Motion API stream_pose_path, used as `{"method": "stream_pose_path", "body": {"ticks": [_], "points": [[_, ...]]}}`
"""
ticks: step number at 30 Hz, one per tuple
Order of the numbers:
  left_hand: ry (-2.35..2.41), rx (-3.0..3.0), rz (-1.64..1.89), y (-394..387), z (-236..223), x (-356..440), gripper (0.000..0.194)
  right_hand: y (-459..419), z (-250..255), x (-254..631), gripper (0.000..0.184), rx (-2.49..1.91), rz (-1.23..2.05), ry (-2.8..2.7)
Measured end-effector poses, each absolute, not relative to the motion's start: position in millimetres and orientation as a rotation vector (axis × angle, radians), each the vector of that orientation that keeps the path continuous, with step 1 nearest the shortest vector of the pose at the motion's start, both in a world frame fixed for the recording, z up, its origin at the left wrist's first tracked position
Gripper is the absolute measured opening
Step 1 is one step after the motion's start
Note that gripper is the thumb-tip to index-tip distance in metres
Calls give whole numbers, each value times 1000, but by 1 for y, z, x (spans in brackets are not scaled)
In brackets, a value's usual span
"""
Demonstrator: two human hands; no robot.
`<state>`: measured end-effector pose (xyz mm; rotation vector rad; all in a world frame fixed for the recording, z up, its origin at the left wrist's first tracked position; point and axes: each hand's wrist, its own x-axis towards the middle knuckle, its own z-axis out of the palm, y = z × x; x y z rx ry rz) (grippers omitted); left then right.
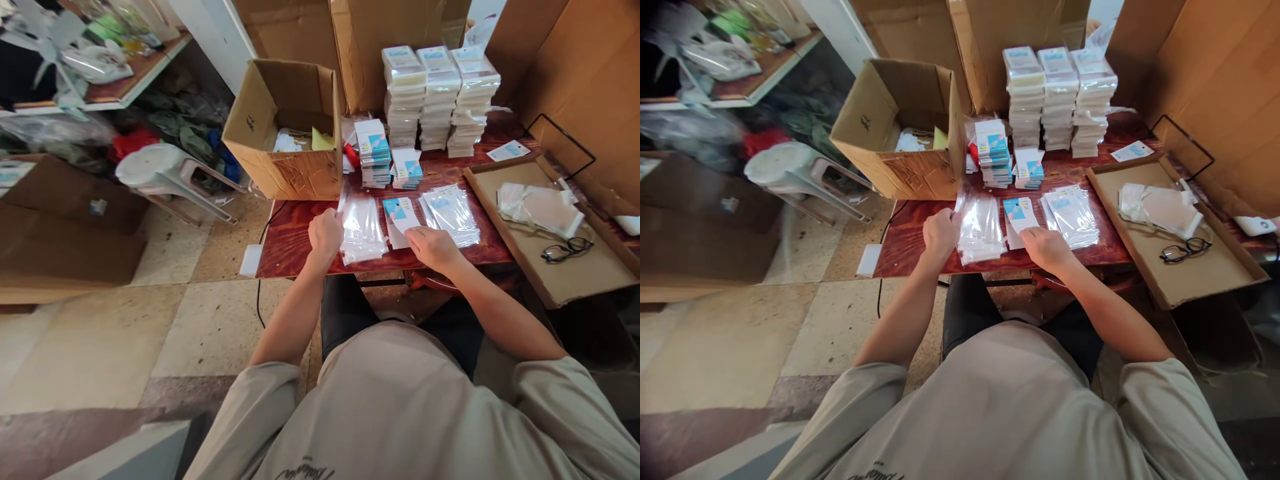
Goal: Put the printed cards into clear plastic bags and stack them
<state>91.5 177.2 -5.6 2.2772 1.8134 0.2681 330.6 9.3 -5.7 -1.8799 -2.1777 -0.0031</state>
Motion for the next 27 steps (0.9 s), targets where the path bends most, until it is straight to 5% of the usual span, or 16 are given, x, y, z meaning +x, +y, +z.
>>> {"method": "stream_pose_path", "body": {"ticks": [5,11,16,20,27], "points": [[1726,2316,267,177,-15,91,48,0,-3,332,33,-1833,-252,-1989],[1600,2280,669,178,-22,88,38,-12,5,334,29,-1832,-268,-1458],[1265,1264,1036,174,-31,106,23,-28,5,318,45,-1599,324,-793],[1018,825,1111,150,-32,126,33,-35,-4,294,53,-1482,830,-627],[863,696,1076,108,-22,139,37,-24,-23,292,45,-1520,529,-531]]}}
